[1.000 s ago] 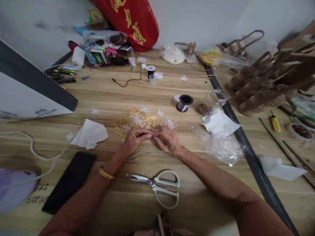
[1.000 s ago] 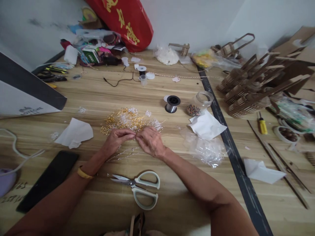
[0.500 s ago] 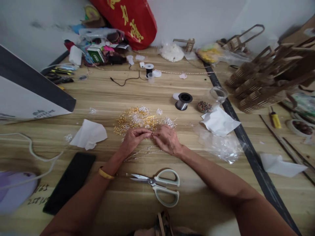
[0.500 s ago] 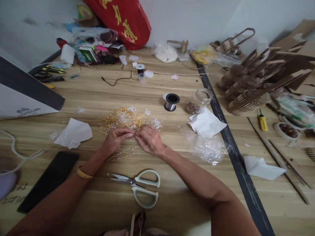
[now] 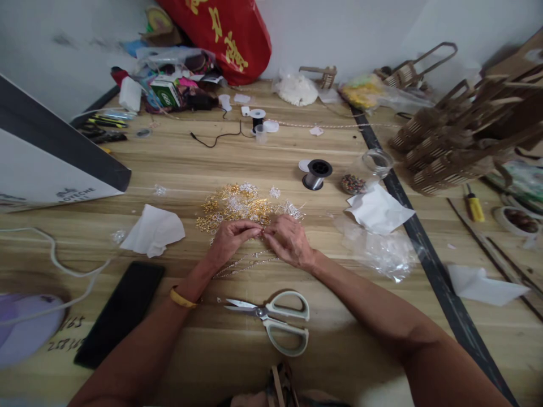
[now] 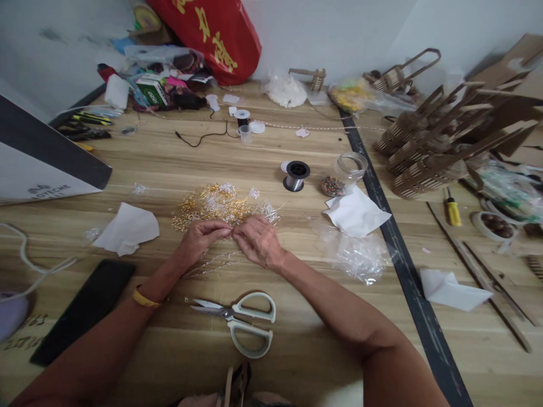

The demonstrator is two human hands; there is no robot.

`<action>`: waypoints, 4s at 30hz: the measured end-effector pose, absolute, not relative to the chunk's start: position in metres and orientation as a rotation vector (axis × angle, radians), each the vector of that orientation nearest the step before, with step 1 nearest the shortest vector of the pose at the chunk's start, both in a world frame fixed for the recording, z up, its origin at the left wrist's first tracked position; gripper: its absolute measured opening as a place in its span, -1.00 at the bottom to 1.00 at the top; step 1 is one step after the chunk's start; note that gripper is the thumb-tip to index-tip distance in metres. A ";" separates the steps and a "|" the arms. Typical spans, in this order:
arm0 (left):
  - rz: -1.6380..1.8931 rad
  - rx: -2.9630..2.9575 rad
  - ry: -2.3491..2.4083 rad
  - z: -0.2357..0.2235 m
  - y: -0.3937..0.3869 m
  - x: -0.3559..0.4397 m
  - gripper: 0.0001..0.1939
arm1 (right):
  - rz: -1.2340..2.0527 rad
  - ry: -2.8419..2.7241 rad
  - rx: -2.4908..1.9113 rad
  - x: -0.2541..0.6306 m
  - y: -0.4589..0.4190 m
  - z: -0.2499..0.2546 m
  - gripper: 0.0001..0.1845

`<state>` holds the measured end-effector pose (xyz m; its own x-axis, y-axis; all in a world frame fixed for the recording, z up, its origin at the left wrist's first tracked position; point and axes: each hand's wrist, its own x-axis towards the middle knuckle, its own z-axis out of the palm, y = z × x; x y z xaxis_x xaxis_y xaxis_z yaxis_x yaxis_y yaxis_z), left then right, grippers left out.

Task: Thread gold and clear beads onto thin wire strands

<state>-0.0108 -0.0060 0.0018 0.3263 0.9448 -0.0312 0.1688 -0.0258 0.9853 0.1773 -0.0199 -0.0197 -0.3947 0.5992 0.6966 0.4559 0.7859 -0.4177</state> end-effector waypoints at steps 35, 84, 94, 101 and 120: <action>0.892 1.591 1.057 -0.001 -0.007 -0.012 -0.83 | 0.227 -2.060 -0.825 0.178 -0.020 -0.020 -0.95; 0.913 2.181 1.041 0.028 -0.009 -0.002 -0.90 | 1.009 -1.183 -1.154 0.194 0.004 0.003 -0.77; 0.549 2.578 0.950 0.035 0.006 0.025 -0.84 | 0.671 -1.555 -1.268 0.214 -0.054 0.000 -0.86; 0.514 2.693 0.848 0.022 0.034 0.065 -0.81 | 0.326 -2.075 -1.156 0.208 -0.076 -0.012 -0.83; 0.510 2.721 0.720 0.003 0.056 0.090 -0.84 | 0.166 -2.289 -1.053 0.210 -0.075 -0.014 -0.81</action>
<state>0.0904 0.0564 0.0026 0.8133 0.5192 0.2626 0.4202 -0.8363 0.3522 0.2105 -0.0746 -0.0142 -0.5000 0.7245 0.4744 0.6483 0.6764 -0.3496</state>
